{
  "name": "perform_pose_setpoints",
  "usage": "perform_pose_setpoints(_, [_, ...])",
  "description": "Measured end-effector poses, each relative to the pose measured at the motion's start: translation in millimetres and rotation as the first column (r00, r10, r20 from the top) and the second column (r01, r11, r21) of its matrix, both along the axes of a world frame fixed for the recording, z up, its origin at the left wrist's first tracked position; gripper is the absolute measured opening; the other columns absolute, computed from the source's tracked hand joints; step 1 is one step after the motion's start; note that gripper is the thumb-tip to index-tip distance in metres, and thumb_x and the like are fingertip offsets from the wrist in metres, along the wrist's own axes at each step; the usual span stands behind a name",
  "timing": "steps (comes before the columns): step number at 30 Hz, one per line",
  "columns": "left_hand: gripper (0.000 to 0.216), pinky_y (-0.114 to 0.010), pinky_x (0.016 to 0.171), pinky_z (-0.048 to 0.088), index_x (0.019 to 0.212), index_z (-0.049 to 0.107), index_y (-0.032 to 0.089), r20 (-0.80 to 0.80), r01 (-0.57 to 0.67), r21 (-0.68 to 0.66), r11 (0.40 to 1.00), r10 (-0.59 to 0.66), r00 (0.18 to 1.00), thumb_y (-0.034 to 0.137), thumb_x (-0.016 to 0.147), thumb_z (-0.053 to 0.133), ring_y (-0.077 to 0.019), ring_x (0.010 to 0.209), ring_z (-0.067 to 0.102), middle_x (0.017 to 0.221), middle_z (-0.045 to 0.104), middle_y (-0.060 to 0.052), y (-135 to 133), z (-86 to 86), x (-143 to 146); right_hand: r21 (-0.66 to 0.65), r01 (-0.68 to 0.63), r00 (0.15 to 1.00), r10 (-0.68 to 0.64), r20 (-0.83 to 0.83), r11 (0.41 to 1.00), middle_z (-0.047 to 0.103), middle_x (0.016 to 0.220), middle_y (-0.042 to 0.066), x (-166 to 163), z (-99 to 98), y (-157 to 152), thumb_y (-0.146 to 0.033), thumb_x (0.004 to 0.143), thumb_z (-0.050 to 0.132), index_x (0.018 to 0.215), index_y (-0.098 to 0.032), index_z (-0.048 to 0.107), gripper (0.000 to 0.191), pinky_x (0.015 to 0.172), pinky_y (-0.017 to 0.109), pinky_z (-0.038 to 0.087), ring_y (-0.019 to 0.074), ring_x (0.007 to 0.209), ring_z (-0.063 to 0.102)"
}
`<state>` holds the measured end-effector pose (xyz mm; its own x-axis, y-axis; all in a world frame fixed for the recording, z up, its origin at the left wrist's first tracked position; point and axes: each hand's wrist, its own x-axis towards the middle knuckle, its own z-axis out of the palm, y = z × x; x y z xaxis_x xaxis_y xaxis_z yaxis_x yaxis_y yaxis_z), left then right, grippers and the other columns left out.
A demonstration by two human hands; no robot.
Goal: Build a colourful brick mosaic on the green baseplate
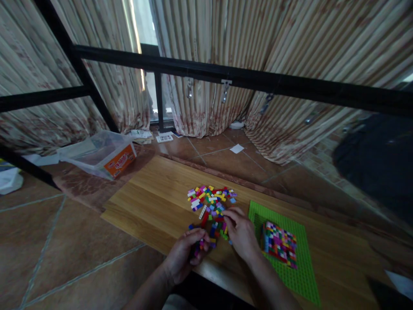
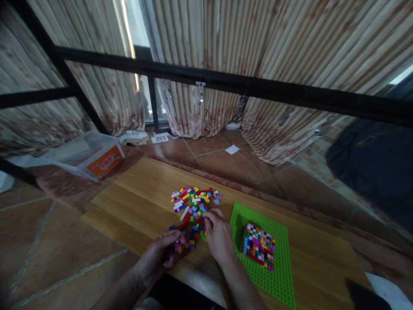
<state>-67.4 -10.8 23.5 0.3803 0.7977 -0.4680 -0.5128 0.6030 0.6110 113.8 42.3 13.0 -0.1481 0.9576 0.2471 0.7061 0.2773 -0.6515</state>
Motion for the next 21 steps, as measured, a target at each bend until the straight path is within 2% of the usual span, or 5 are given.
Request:
perform_pose_setpoints(2, [0.024, -0.017, 0.037, 0.010, 0.074, 0.060, 0.012, -0.007, -0.002, -0.009, 1.000, 0.002, 1.000, 0.035, 0.078, 0.059, -0.0012, 0.038, 0.033, 0.057, 0.050, 0.001, 0.0, -1.1, 0.1, 0.012, 0.011, 1.000, -0.011, -0.018, 1.000, 0.063, 0.097, 0.005, 4.8, 4.2, -0.3, -0.020, 0.084, 0.044, 0.093, -0.021, 0.066, 0.024, 0.080, 0.030, 0.047, 0.0171, 0.088, 0.060])
perform_pose_setpoints(6, [0.023, -0.016, 0.037, 0.009, 0.075, 0.059, 0.013, -0.008, 0.000, -0.027, 1.000, 0.000, 1.000, 0.035, 0.077, 0.060, -0.0012, 0.038, 0.032, 0.055, 0.049, 0.002, -0.9, -3.8, 0.3, 0.020, 0.145, 0.989, -0.145, 0.033, 0.989, 0.065, 0.093, 0.006, 16.4, 8.4, 13.6, -0.022, 0.083, 0.044, 0.091, -0.019, 0.067, 0.024, 0.079, 0.032, 0.047, 0.0182, 0.085, 0.060])
perform_pose_setpoints(11, [0.025, -0.016, 0.037, 0.008, 0.075, 0.059, 0.013, -0.032, 0.001, -0.044, 0.999, -0.003, 0.999, 0.038, 0.076, 0.060, -0.0013, 0.037, 0.030, 0.052, 0.047, 0.003, -1.0, -2.6, 1.1, -0.028, 0.157, 0.979, -0.152, 0.135, 0.987, 0.065, 0.096, 0.007, 18.4, 3.9, 30.9, -0.020, 0.082, 0.045, 0.096, -0.018, 0.065, 0.025, 0.081, 0.031, 0.046, 0.0183, 0.087, 0.060])
perform_pose_setpoints(15, [0.028, -0.016, 0.037, 0.007, 0.072, 0.056, 0.014, -0.035, -0.004, -0.050, 0.999, 0.002, 0.999, 0.041, 0.075, 0.061, -0.0008, 0.036, 0.028, 0.051, 0.046, 0.004, -0.8, -0.2, 1.9, 0.018, 0.249, 0.944, -0.247, 0.219, 0.968, 0.064, 0.099, 0.009, 20.7, -1.0, 40.3, -0.018, 0.081, 0.046, 0.102, -0.016, 0.063, 0.028, 0.086, 0.035, 0.043, 0.0216, 0.094, 0.057])
perform_pose_setpoints(21, [0.028, -0.017, 0.036, 0.007, 0.071, 0.054, 0.014, -0.035, -0.013, -0.029, 1.000, 0.012, 0.999, 0.041, 0.077, 0.059, -0.0007, 0.035, 0.027, 0.051, 0.047, 0.004, -4.2, -1.7, 0.7, -0.042, 0.098, 0.983, -0.090, 0.163, 0.994, 0.065, 0.099, 0.006, 17.1, -4.4, 28.6, -0.015, 0.081, 0.044, 0.099, -0.019, 0.065, 0.028, 0.090, 0.033, 0.042, 0.0193, 0.097, 0.058])
